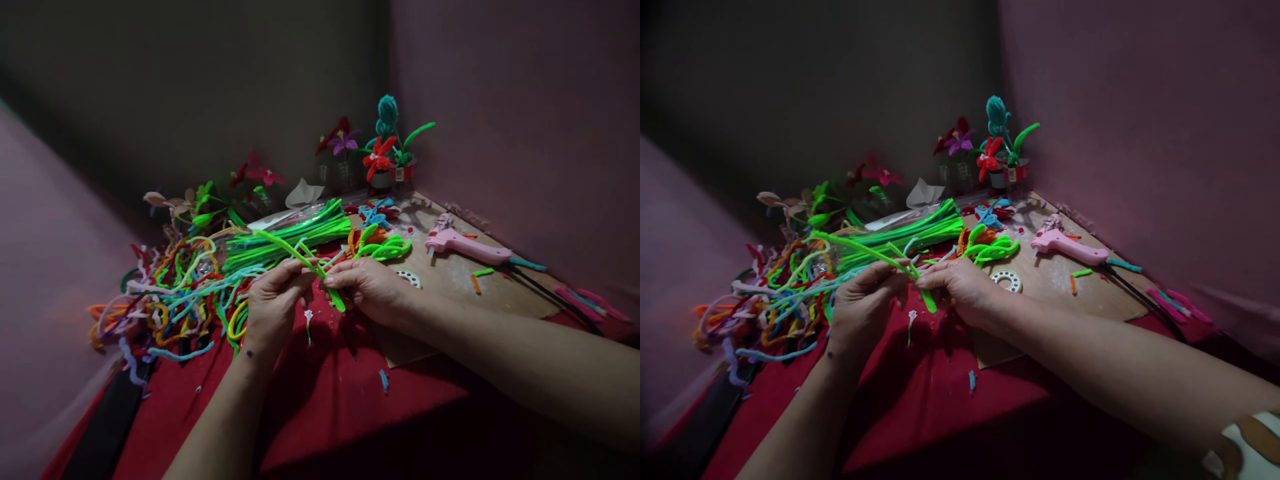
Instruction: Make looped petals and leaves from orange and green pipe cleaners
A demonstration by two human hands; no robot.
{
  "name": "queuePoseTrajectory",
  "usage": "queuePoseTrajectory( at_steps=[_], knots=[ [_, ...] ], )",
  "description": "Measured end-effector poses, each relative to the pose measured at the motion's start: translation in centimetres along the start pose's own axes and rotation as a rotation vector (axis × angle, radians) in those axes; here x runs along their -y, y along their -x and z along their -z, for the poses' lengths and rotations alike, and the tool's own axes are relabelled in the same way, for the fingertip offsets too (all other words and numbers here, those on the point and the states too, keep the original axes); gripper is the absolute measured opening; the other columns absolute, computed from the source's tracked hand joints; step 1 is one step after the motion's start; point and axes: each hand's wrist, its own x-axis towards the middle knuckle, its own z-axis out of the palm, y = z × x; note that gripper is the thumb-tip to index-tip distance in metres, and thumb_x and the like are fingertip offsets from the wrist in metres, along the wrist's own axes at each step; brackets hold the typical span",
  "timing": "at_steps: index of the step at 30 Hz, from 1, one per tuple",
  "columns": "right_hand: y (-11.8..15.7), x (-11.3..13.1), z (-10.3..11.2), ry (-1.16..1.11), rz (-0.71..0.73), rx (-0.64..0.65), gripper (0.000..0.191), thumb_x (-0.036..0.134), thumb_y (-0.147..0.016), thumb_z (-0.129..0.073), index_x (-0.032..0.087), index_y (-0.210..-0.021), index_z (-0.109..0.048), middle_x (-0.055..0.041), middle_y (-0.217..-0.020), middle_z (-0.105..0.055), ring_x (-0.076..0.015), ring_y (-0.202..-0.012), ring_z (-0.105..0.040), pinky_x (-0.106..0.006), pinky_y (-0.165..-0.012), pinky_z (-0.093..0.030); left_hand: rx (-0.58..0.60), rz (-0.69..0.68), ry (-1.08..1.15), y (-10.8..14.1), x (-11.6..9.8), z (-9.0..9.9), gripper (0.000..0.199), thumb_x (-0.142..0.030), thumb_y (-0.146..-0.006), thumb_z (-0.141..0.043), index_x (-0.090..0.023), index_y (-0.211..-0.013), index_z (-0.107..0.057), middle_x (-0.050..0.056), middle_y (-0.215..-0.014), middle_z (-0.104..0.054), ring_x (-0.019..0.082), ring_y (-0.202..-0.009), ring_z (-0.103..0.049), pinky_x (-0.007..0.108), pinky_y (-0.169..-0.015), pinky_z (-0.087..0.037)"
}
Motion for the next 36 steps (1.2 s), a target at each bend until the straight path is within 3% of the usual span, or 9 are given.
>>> queuePoseTrajectory(
  at_steps=[5, 12, 17, 22, 24, 26, 29, 34, 36],
  knots=[
    [-0.1, -0.1, 0.1, 0.027, 0.013, 0.0, 0.007, 0.018, -0.057, -0.066, 0.013, -0.056, -0.06, 0.0036, -0.045, -0.047, -0.006, -0.041, -0.034, -0.023, -0.043, -0.021, 0.013, -0.045, -0.113, -0.1, -0.2, 0.4, 0.014, -0.02, -0.07, -0.065, -0.024, -0.081, -0.071, -0.002, -0.068, -0.061, 0.008, -0.052, -0.049, 0.021, -0.052, -0.04],
    [-0.1, 0.1, 0.0, 0.12, 0.032, -0.042, 0.008, 0.019, -0.057, -0.065, 0.013, -0.055, -0.059, 0.0051, -0.043, -0.045, -0.0052, -0.039, -0.031, -0.023, -0.042, -0.017, 0.065, -0.262, -0.408, 0.0, -0.2, 1.1, 0.019, -0.022, -0.075, -0.061, -0.029, -0.089, -0.071, 0.0, -0.076, -0.064, 0.011, -0.059, -0.053, 0.022, -0.059, -0.041],
    [0.3, 0.5, -0.2, 0.23, 0.044, -0.014, 0.008, 0.016, -0.057, -0.061, 0.014, -0.051, -0.057, 0.0051, -0.041, -0.044, -0.0053, -0.039, -0.031, -0.023, -0.042, -0.017, 0.117, -0.468, -0.736, 0.0, 0.0, 2.1, 0.016, -0.023, -0.076, -0.06, -0.03, -0.083, -0.072, 0.003, -0.079, -0.065, 0.016, -0.072, -0.056, 0.024, -0.065, -0.04],
    [0.8, 1.3, -0.4, 0.331, 0.035, 0.039, 0.011, 0.013, -0.057, -0.058, 0.014, -0.047, -0.054, 0.0052, -0.038, -0.043, -0.0058, -0.038, -0.032, -0.023, -0.041, -0.021, 0.132, -0.838, -1.308, 1.2, -1.7, 1.7, 0.022, -0.017, -0.081, -0.049, -0.024, -0.088, -0.068, 0.006, -0.084, -0.063, 0.019, -0.075, -0.051, 0.029, -0.064, -0.037],
    [0.8, 1.3, -0.4, 0.376, 0.018, 0.062, 0.013, 0.013, -0.058, -0.056, 0.015, -0.046, -0.053, 0.0054, -0.038, -0.043, -0.0059, -0.038, -0.032, -0.023, -0.04, -0.021, 0.178, -0.869, -1.405, 1.7, -2.3, 1.3, 0.02, -0.016, -0.082, -0.047, -0.022, -0.085, -0.066, 0.007, -0.088, -0.063, 0.02, -0.076, -0.05, 0.031, -0.066, -0.037],
    [0.7, 1.2, -0.2, 0.457, 0.029, 0.062, 0.012, 0.012, -0.059, -0.057, 0.015, -0.047, -0.053, 0.0054, -0.04, -0.043, -0.0057, -0.039, -0.031, -0.022, -0.041, -0.022, 0.246, -0.784, -1.389, 1.9, -2.6, 1.0, 0.019, -0.015, -0.082, -0.045, -0.019, -0.081, -0.063, 0.007, -0.085, -0.063, 0.021, -0.076, -0.05, 0.032, -0.066, -0.037],
    [0.5, 0.7, 0.1, 0.635, 0.133, 0.068, 0.012, 0.012, -0.061, -0.057, 0.014, -0.049, -0.055, 0.0045, -0.044, -0.043, -0.0067, -0.044, -0.034, -0.022, -0.044, -0.025, 0.314, -0.495, -1.169, 1.5, -2.5, 1.1, 0.019, -0.018, -0.081, -0.044, -0.018, -0.069, -0.058, 0.006, -0.072, -0.057, 0.018, -0.07, -0.049, 0.03, -0.062, -0.035],
    [1.3, -0.1, -0.1, 0.996, 0.581, 0.06, 0.019, 0.012, -0.072, -0.052, 0.015, -0.053, -0.054, 0.0006, -0.053, -0.046, -0.0102, -0.054, -0.041, -0.024, -0.053, -0.031, 0.433, 0.296, -0.353, 0.1, -1.5, 2.0, 0.023, -0.029, -0.071, -0.058, -0.016, -0.055, -0.048, -0.004, -0.05, -0.037, 0.008, -0.046, -0.032, 0.022, -0.045, -0.024],
    [1.7, -0.2, -0.2, 1.123, 0.786, 0.056, 0.02, 0.009, -0.072, -0.05, 0.015, -0.054, -0.054, -0.0014, -0.057, -0.047, -0.0121, -0.059, -0.043, -0.025, -0.056, -0.032, 0.456, 0.534, -0.013, -0.2, -0.8, 2.2, 0.024, -0.03, -0.066, -0.063, -0.015, -0.055, -0.047, -0.006, -0.047, -0.03, 0.005, -0.041, -0.024, 0.021, -0.041, -0.018]
  ],
)
